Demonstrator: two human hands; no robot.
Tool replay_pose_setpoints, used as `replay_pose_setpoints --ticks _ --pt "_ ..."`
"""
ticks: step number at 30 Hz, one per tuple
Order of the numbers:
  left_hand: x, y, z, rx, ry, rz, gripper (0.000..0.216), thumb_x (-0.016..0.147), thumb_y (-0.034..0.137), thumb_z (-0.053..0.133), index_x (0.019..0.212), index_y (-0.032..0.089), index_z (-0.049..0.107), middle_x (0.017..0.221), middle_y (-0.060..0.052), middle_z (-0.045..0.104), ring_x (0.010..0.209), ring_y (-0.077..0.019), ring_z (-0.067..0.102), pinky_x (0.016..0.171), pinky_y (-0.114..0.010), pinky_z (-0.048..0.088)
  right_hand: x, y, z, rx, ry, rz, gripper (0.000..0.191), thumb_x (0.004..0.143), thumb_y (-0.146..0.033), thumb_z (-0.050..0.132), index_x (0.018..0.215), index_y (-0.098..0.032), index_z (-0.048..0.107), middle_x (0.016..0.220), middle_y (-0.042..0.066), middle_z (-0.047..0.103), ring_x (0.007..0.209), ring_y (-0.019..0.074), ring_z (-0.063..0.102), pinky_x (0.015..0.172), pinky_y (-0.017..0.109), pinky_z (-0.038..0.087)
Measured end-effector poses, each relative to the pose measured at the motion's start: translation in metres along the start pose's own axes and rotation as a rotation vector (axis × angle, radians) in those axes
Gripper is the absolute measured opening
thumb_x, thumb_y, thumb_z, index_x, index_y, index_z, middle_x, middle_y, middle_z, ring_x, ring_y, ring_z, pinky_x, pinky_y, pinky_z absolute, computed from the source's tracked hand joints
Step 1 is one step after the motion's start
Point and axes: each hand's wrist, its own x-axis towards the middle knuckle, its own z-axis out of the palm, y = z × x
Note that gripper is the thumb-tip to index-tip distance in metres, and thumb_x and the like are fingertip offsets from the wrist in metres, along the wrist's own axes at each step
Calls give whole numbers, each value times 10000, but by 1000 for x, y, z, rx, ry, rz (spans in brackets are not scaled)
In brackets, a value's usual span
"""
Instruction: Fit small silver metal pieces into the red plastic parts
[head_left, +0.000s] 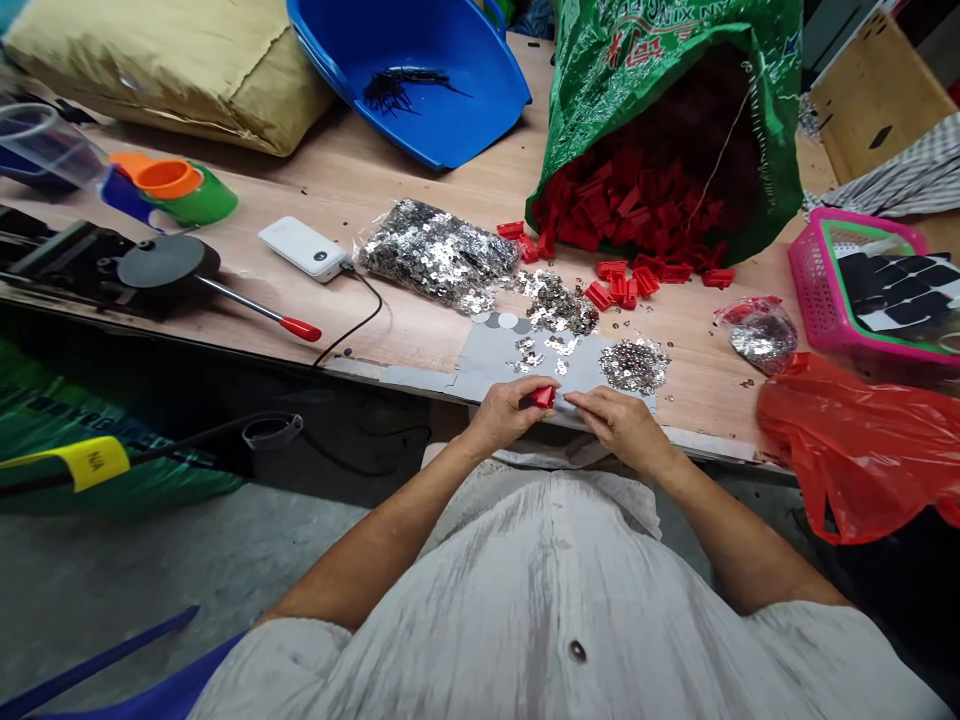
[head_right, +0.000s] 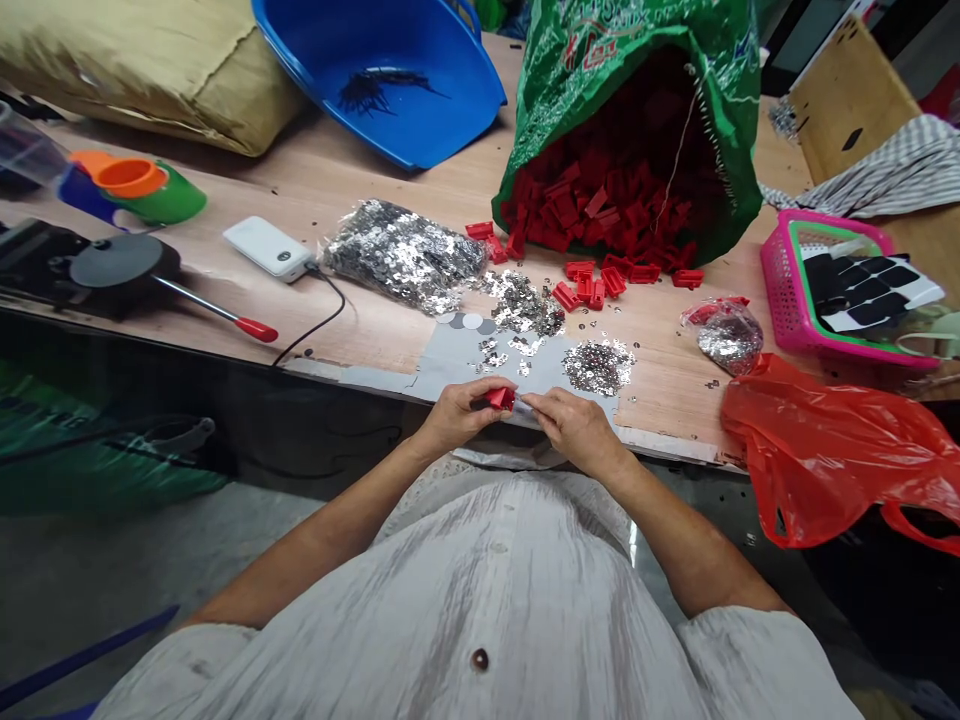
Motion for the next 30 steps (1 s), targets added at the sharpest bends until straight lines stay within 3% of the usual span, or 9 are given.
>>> replay_pose_setpoints --ticks 9,30 --pt "1 1 -1 -4 -9 -8 334 743 237 722 1072 192 696 1074 -57 731 969 -201 676 886 -283 487 6 -5 10 -18 15 47 164 930 -199 537 1026 -211 670 958 45 720 848 169 668 770 277 492" --pt "3 -1 -3 1 -10 -17 309 728 232 725 1035 206 713 1014 -44 753 922 -202 693 871 -285 495 11 -1 9 119 -4 58 171 920 -167 536 993 -212 684 956 56 689 866 170 650 788 295 497"
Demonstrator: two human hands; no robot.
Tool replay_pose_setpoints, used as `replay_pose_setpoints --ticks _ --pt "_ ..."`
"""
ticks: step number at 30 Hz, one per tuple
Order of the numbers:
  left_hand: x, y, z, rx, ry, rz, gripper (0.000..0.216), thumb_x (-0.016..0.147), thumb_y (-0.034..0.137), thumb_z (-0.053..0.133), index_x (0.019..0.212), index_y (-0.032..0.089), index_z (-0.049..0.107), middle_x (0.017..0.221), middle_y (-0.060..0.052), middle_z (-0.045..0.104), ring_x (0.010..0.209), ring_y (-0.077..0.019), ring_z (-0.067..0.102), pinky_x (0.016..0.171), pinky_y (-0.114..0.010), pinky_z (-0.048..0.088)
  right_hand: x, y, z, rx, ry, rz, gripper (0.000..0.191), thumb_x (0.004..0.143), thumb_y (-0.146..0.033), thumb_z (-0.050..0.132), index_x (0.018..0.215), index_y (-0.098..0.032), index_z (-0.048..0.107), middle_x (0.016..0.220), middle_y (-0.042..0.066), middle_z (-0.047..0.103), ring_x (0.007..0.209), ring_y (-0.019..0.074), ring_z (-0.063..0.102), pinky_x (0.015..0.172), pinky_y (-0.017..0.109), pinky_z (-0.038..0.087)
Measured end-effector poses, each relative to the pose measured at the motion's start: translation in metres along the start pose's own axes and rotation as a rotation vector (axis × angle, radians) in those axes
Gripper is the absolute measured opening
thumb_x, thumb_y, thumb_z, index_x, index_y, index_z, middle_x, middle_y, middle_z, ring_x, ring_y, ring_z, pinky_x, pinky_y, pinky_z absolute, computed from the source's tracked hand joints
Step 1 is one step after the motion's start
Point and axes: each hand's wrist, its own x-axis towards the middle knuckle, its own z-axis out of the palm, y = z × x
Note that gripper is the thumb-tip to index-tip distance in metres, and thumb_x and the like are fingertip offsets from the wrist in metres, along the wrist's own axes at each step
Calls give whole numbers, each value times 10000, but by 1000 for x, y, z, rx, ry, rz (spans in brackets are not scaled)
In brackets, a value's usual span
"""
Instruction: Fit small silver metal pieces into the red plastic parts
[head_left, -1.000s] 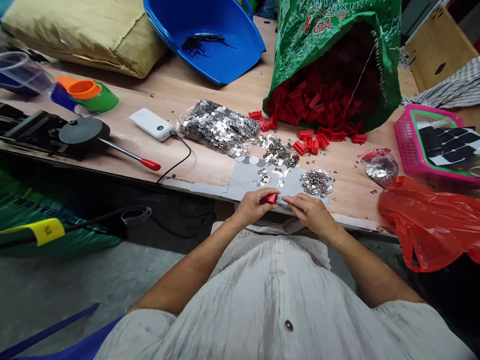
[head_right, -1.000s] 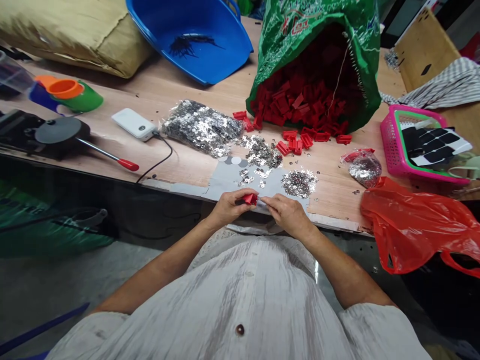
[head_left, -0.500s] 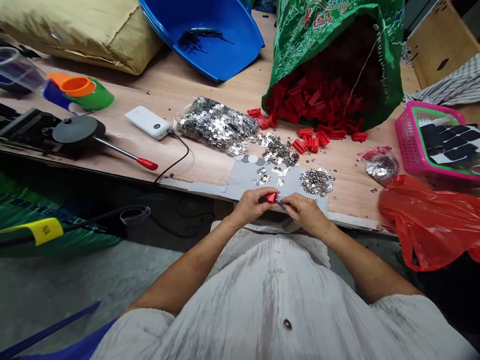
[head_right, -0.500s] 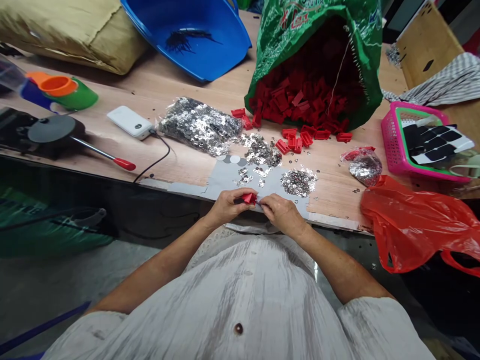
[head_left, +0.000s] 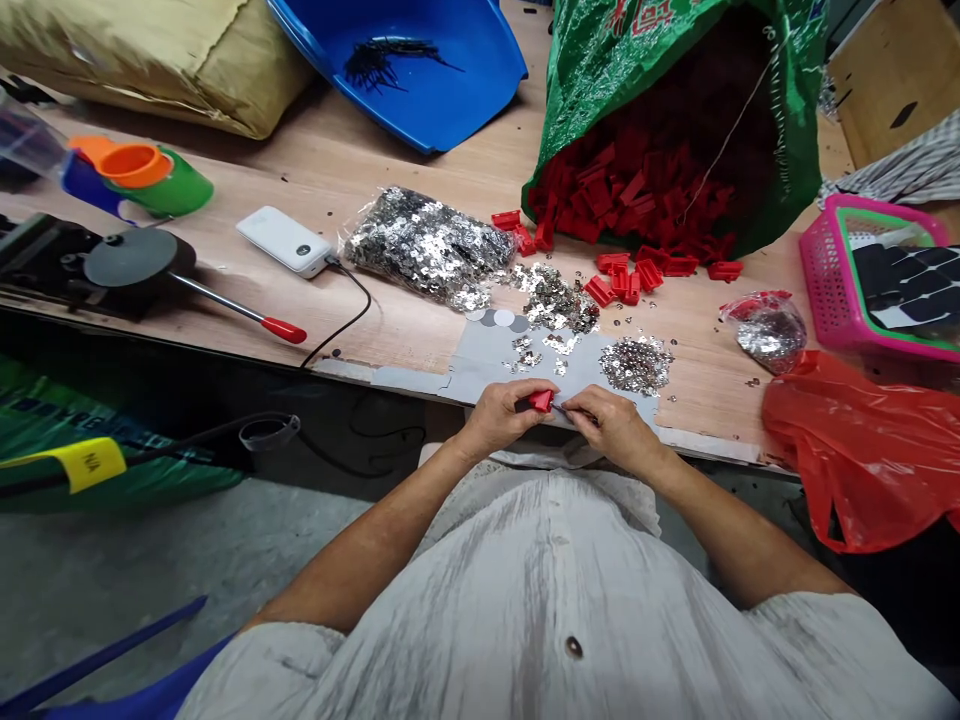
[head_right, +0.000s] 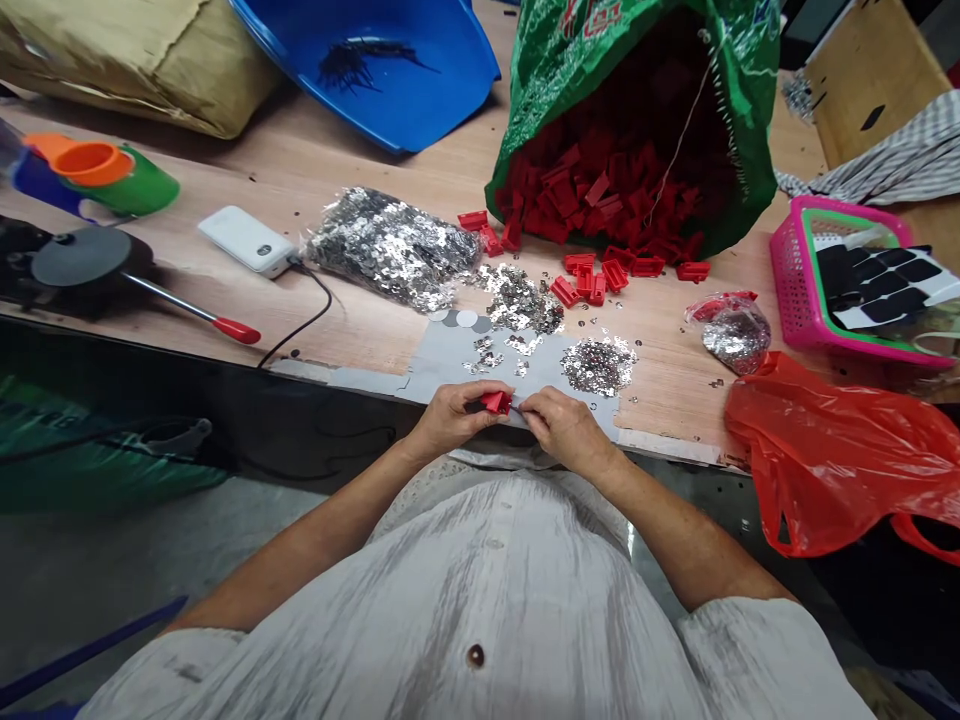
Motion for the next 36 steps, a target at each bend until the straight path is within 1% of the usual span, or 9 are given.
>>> replay_pose_setpoints --ticks 5,11,18,21,24,26,29,33,36 --pt "-2 0 2 -7 17 10 289 744 235 709 1033 208 706 1017 -48 750 928 -211 695 871 -298 501 3 -10 -1 -51 -42 91 154 910 -161 544 961 -204 683 923 57 683 850 177 644 773 289 488" --pt "-4 -3 8 7 63 -6 257 765 249 693 1018 204 688 991 -49 748 922 -206 689 860 -305 501 5 -26 12 -197 -46 195 161 927 -162 493 963 -201 646 908 64 666 833 185 627 730 283 463" --pt "-11 6 7 -36 75 -28 278 730 244 741 995 199 670 985 -45 725 922 -197 657 874 -309 480 -8 -17 4 -48 39 104 178 955 -206 444 1080 -205 570 1032 79 629 912 191 613 791 303 471" --pt "-22 18 12 -276 152 -77 315 718 278 771 998 202 646 1006 -43 691 933 -183 635 867 -294 481 -17 -16 -6 90 70 66 207 974 -247 409 1140 -212 528 1006 67 639 866 176 619 778 296 474" --pt "-29 32 18 -715 221 -196 282 759 331 746 979 208 622 1006 -24 670 922 -156 637 879 -291 490 -22 -25 -13 188 -67 60 329 1007 -294 351 1322 -252 434 799 -16 664 717 151 626 727 275 471" --pt "-32 41 21 -1001 209 -291 234 779 358 733 885 197 600 959 -8 671 892 -137 647 900 -299 495 -23 -33 -14 149 -117 64 404 1018 -335 329 1415 -275 371 722 -41 662 663 149 628 703 268 467" --pt "-35 52 23 -1286 166 -387 238 789 334 736 766 172 562 834 7 654 810 -109 643 893 -287 514 -21 -43 -15 59 -75 43 417 1011 -381 351 1412 -290 420 845 -11 719 727 161 666 709 269 476" --pt "-36 60 25 -1413 206 -507 150 852 262 667 774 153 601 798 -7 643 775 -112 639 924 -308 531 -20 -48 -16 46 -32 -17 382 1010 -369 364 1369 -307 480 1138 7 709 898 172 686 794 275 497" --pt "-37 64 28 -1460 270 -554 113 884 220 620 796 149 621 818 -15 652 774 -113 646 958 -331 533 -18 -47 -12 -26 15 -31 367 1009 -382 369 1325 -294 534 1117 19 720 895 184 689 802 282 500"
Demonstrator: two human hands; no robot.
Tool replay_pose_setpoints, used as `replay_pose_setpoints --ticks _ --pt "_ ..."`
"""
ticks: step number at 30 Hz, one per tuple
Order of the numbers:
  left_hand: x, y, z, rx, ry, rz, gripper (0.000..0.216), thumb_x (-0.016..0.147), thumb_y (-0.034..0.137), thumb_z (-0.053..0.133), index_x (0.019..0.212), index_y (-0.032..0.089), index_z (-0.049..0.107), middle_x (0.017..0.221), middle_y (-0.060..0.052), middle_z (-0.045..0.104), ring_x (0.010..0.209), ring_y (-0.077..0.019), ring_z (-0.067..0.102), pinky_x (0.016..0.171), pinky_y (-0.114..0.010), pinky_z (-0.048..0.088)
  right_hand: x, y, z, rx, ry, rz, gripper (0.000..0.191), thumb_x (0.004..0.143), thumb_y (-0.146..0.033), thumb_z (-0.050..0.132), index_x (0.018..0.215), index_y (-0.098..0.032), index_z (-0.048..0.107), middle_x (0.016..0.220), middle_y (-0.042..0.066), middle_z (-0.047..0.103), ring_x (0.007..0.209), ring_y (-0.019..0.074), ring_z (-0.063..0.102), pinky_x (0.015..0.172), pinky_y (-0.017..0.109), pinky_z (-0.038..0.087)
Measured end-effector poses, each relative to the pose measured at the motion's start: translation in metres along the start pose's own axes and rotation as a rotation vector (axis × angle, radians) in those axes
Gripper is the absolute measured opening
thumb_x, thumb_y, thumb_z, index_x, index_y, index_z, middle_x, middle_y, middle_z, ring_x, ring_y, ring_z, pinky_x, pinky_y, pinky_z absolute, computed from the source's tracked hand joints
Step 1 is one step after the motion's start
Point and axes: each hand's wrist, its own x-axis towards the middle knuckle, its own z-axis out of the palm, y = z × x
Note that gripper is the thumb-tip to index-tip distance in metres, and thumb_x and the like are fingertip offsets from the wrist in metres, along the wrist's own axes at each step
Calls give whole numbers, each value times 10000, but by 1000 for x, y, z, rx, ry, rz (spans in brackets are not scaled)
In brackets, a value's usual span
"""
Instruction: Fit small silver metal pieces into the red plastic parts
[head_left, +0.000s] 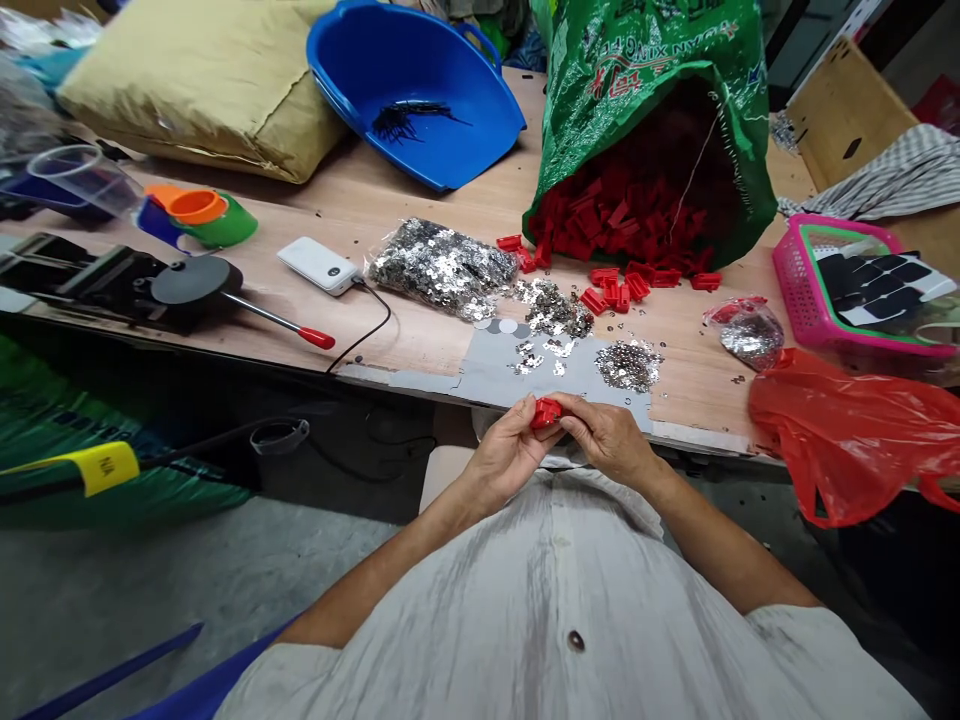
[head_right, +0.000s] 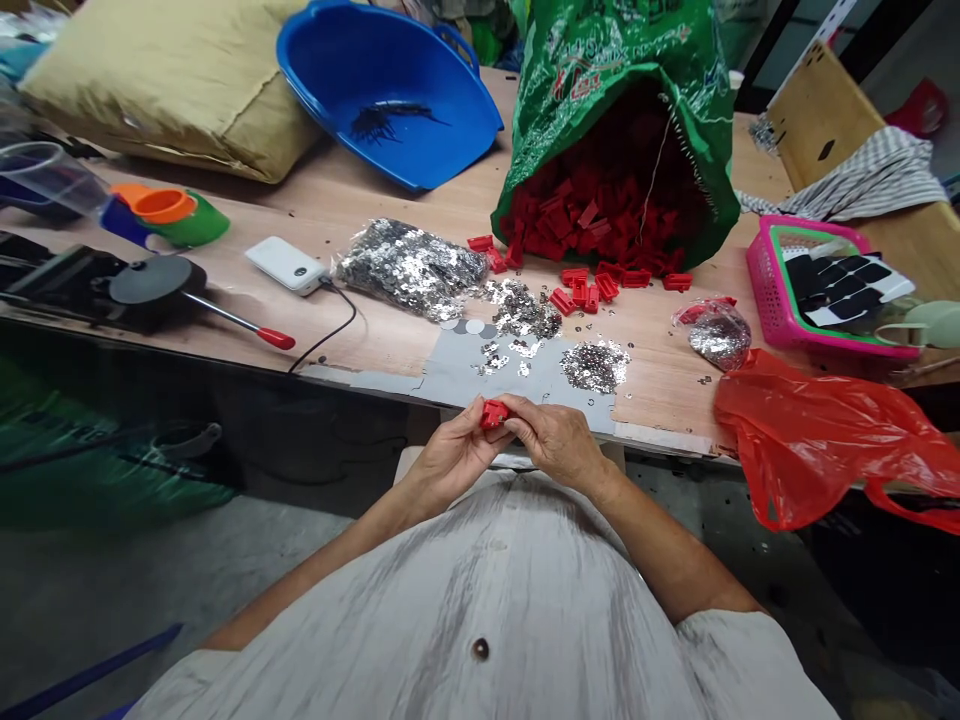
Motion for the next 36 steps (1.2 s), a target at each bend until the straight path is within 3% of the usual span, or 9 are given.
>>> replay_pose_setpoints --ticks 6,12,17,19,23,25,28,33,36 --pt "1 -6 4 -78 8 31 147 899 209 602 777 136 636 816 -26 675 813 -120 670 983 -336 529 3 2 13 27 168 13 365 1023 -350 326 1170 -260 648 1047 24 735 873 158 687 775 247 485" --pt "-1 -1 -17 105 -1 -17 180 818 258 716 770 156 576 853 -45 703 882 -187 706 870 -345 574 21 20 -2 -3 100 163 359 1017 -388 344 1225 -298 622 917 -2 739 746 161 677 663 250 460" --pt "13 -12 -62 244 265 -161 240 795 214 737 764 154 507 810 -67 674 752 -174 713 584 -215 568 60 68 -25 -311 234 337 296 944 -374 511 1199 -262 612 924 44 714 816 225 659 701 308 462" --pt "22 -17 -75 231 378 -139 269 801 154 721 763 172 456 814 -73 670 737 -169 710 671 -267 602 79 85 -33 -386 275 392 307 930 -349 532 1215 -251 587 998 69 705 881 250 651 719 333 466" --pt "29 -21 -87 245 406 -101 367 769 83 735 760 209 391 664 33 573 619 -123 663 754 -325 614 113 103 -39 -467 274 498 306 915 -364 552 1172 -203 589 1064 129 688 958 288 635 775 381 473" --pt "28 -20 -87 252 394 -101 369 736 87 768 772 204 420 657 43 558 632 -121 663 773 -319 610 127 107 -38 -497 246 540 288 917 -377 541 1123 -186 607 1058 147 686 970 293 633 799 392 470" --pt "20 -16 -81 307 305 -153 283 721 155 798 871 159 557 854 -46 658 764 -154 699 776 -299 600 138 108 -39 -499 231 584 267 919 -362 525 1074 -167 623 1036 158 686 978 295 629 819 398 463" --pt "2 -3 -59 429 -54 -239 366 784 310 754 1070 104 659 1143 -170 669 901 -198 699 810 -294 567 123 90 -48 -143 288 504 261 909 -397 527 973 -174 647 940 95 688 873 227 620 775 343 456" --pt "-1 6 -41 338 -141 -74 478 792 340 745 1210 160 598 1167 -157 672 1048 -253 668 941 -383 520 94 64 -41 318 -26 334 337 858 -488 584 887 -162 662 836 48 668 763 172 590 685 287 441"
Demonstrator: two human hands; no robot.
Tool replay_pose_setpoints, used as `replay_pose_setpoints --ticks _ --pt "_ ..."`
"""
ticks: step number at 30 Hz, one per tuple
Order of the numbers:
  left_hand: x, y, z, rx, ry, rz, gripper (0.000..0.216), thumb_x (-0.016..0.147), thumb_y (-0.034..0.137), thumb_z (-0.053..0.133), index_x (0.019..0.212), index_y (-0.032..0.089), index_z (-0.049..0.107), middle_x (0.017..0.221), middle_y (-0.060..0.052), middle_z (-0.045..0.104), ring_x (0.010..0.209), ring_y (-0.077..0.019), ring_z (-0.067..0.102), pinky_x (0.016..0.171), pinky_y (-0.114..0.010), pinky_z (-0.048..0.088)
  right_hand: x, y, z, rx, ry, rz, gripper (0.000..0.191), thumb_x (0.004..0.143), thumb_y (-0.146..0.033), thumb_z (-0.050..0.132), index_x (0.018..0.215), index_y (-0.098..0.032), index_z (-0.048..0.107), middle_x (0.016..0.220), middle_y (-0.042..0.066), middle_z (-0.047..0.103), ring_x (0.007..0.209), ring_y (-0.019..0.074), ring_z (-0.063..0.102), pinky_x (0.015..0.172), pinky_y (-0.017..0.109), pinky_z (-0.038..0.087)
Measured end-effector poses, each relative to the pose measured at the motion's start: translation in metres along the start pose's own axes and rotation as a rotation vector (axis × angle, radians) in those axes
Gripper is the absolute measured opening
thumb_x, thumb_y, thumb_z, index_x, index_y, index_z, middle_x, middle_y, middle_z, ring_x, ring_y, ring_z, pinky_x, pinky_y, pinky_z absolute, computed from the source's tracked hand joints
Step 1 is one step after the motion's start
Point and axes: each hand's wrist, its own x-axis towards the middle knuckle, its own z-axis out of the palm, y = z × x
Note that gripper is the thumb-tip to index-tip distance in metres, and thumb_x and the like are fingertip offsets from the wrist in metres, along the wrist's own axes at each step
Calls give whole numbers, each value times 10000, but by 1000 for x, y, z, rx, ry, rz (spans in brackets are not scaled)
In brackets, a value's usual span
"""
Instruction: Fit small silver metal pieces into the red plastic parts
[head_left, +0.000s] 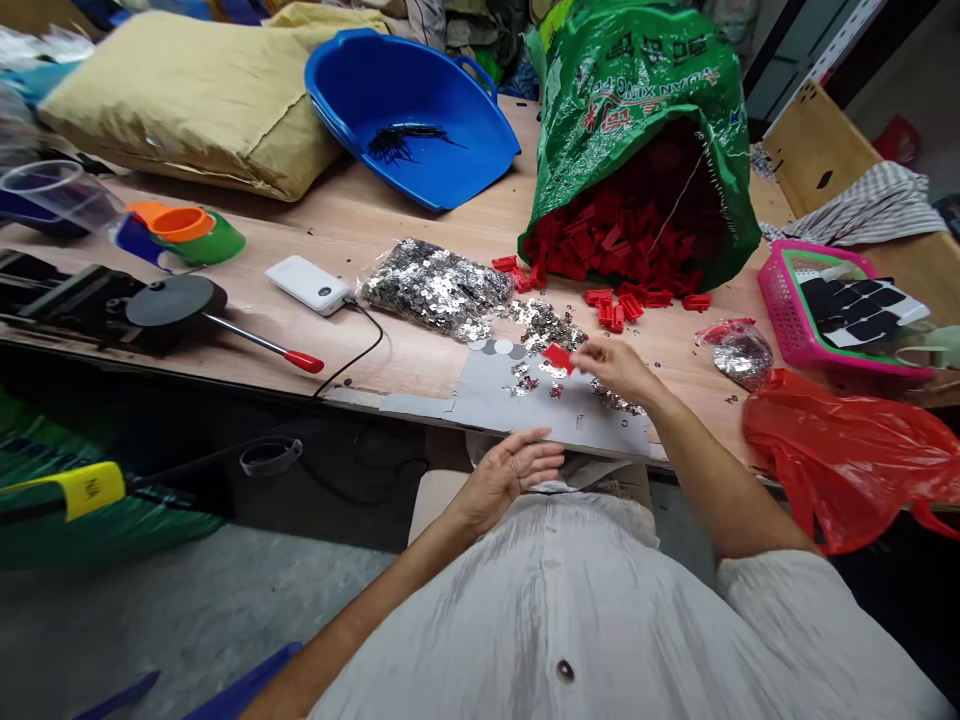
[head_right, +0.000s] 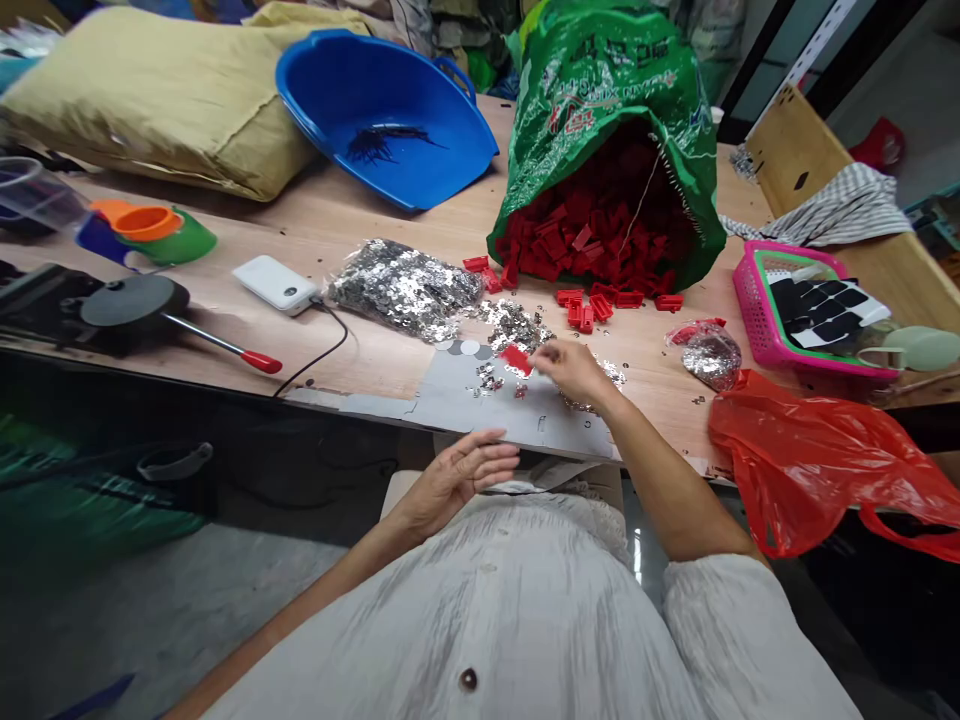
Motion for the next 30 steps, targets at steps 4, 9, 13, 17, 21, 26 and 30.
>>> replay_pose_setpoints --ticks 4,9,13,17,21,26,30 --pt "7 8 12 -85 47 205 555 814 304 724 1318 273 492 1264 -93 632 1139 -242 625 1002 -453 488 -44 -5 33 249 -338 -65 356 838 -500 608 822 -147 654 750 3 632 695 133 541 656 255 406" --pt "8 5 10 -115 149 178 346 789 257 743 1081 185 571 990 -50 692 988 -209 685 880 -393 569 -51 4 42 9 -236 -91 247 889 -398 576 862 -171 667 790 6 666 737 151 578 684 261 416" --pt "4 5 7 -136 188 108 329 769 269 759 1019 198 557 793 12 642 856 -214 723 644 -256 581 -30 7 39 -443 88 -110 129 888 -211 577 990 -192 654 977 64 703 883 194 619 796 294 426" --pt "1 7 8 -143 219 113 378 793 258 735 1127 193 570 778 7 643 699 -152 713 484 -146 473 -16 9 49 -626 86 -107 142 904 -194 562 1021 -187 642 1015 88 698 920 215 629 804 298 436" --pt "-2 11 9 -222 168 104 448 835 251 683 1254 197 532 1049 -86 688 938 -222 716 796 -303 579 -13 13 54 -653 96 -124 128 928 -202 527 971 -201 648 981 72 691 902 201 629 794 285 441" --pt "-2 13 10 -187 116 186 434 794 136 704 1191 198 540 1153 -79 667 1101 -251 659 997 -426 505 -19 16 44 -673 153 -178 149 922 -166 508 1004 -191 630 1019 95 677 903 215 620 766 292 436" --pt "1 6 12 8 120 400 391 775 166 738 1080 227 501 1091 -50 696 1018 -223 686 925 -433 537 -32 11 32 -518 154 -221 98 896 -176 541 953 -201 617 885 53 686 757 184 601 709 280 420"
